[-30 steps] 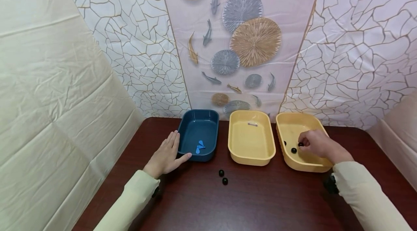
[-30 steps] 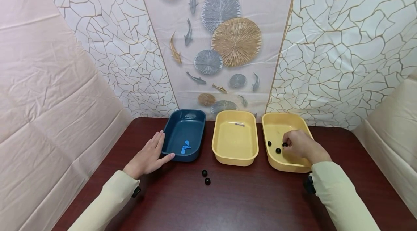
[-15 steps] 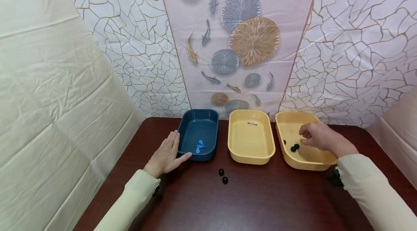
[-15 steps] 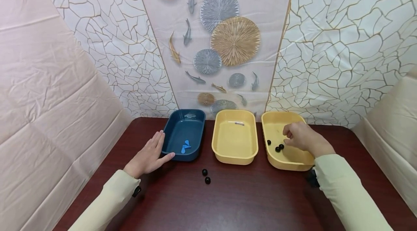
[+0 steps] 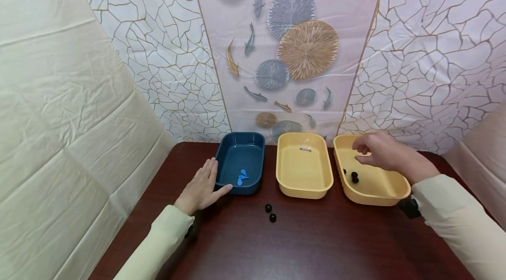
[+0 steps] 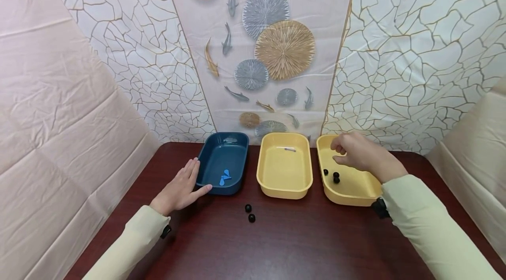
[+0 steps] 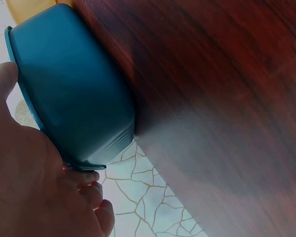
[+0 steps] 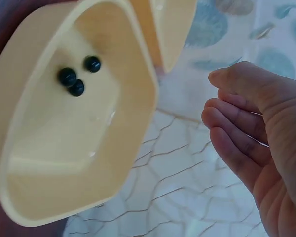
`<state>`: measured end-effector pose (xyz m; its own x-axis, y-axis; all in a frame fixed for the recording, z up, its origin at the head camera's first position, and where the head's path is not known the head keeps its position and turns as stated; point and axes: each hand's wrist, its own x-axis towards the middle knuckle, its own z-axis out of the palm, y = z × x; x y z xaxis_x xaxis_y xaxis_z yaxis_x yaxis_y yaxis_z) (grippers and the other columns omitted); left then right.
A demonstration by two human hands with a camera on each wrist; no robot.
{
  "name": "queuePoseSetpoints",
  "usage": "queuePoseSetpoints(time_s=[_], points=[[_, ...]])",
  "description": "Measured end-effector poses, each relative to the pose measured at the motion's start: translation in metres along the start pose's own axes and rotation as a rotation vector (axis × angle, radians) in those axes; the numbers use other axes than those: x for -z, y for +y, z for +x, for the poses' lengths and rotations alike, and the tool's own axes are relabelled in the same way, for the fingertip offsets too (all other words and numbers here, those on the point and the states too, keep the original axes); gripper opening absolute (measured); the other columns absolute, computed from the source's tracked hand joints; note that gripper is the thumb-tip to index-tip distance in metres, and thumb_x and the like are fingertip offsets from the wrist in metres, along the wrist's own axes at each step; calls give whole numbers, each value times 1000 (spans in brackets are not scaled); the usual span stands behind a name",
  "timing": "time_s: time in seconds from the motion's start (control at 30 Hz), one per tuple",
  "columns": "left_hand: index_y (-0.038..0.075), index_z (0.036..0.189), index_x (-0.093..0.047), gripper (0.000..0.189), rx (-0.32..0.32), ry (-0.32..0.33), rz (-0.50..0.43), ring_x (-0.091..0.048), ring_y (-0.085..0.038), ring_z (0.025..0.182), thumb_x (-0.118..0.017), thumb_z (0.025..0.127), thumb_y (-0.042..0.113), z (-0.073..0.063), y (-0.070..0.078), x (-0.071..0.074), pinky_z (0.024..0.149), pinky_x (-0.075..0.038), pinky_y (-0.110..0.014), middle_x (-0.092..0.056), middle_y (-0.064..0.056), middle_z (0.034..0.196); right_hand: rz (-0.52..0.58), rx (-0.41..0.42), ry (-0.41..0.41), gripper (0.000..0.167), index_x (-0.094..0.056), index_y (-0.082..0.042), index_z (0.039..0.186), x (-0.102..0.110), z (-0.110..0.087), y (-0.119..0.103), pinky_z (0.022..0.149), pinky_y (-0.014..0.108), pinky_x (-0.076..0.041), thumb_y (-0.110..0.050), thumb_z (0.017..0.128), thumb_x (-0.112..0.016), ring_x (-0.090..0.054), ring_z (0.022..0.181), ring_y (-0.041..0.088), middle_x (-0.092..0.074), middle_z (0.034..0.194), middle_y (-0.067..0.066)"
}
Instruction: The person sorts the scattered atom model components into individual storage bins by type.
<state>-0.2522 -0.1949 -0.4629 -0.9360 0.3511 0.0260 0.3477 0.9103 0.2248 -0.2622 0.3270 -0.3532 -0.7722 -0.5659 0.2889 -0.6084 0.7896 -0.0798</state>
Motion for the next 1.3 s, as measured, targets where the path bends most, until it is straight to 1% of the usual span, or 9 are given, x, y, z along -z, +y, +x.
queuePoseSetpoints(time_s=[0.13,0.3,0.4,0.53,0.63,0.7,0.83,1.1,1.3], points=[[-8,165,-18,99,4,0,2,-16,-44,164,-50,104,62,0,0,-1,133,-21,-58,-17,-26,175,-35,42,19,14,-78,-10,92,7,8,-17,68,34,-60,-7,81,-86,-70,77,12,-75,86,-2],[-7,165,-18,99,11,-5,1,-15,-44,164,-51,104,62,-1,-1,-2,132,-22,-59,-17,-26,175,-21,77,-7,16,-77,-11,95,11,18,-37,69,34,-59,-6,82,-84,-67,79,11,-72,87,-3],[-7,166,-17,99,16,-7,3,-15,-44,164,-50,104,63,-1,-2,-3,132,-22,-59,-16,-26,175,8,139,2,22,-70,-18,88,12,25,-50,67,31,-56,-3,81,-84,-63,78,7,-66,83,-8],[-7,166,-17,99,21,-10,3,-14,-44,165,-50,104,63,-1,-3,-4,133,-21,-58,-16,-25,176,2,203,-6,28,-62,-23,80,11,33,-68,63,26,-49,-4,82,-83,-53,72,2,-55,77,-13],[-7,166,-17,99,19,-7,0,-14,-44,165,-50,104,63,-1,-3,-3,133,-21,-58,-16,-25,176,-16,227,-36,18,-69,-18,85,9,36,-82,64,26,-50,-6,83,-83,-54,73,4,-61,80,-10],[-7,166,-17,99,18,-7,2,-15,-44,164,-50,104,63,-1,-3,-3,132,-21,-59,-16,-25,176,13,247,-58,14,-73,-13,91,6,38,-91,67,28,-55,-5,84,-82,-60,78,8,-66,86,-6],[-6,166,-17,99,16,-8,0,-15,-44,164,-50,104,63,-1,-3,-3,132,-22,-59,-16,-25,176,61,294,-74,16,-76,-7,100,-3,42,-105,73,31,-60,-4,86,-82,-68,85,16,-72,95,1],[-7,165,-18,99,10,-5,4,-15,-44,164,-50,104,62,-1,-2,-2,133,-21,-58,-17,-26,175,96,362,-102,17,-77,-6,102,-26,49,-127,75,28,-61,-6,86,-82,-70,86,13,-74,97,3],[-7,165,-18,98,8,-9,9,-16,-44,164,-50,104,62,-1,-2,-2,133,-21,-58,-17,-26,175,143,347,-170,18,-78,-5,105,-44,50,-139,77,26,-62,-8,89,-82,-70,87,13,-75,99,5]])
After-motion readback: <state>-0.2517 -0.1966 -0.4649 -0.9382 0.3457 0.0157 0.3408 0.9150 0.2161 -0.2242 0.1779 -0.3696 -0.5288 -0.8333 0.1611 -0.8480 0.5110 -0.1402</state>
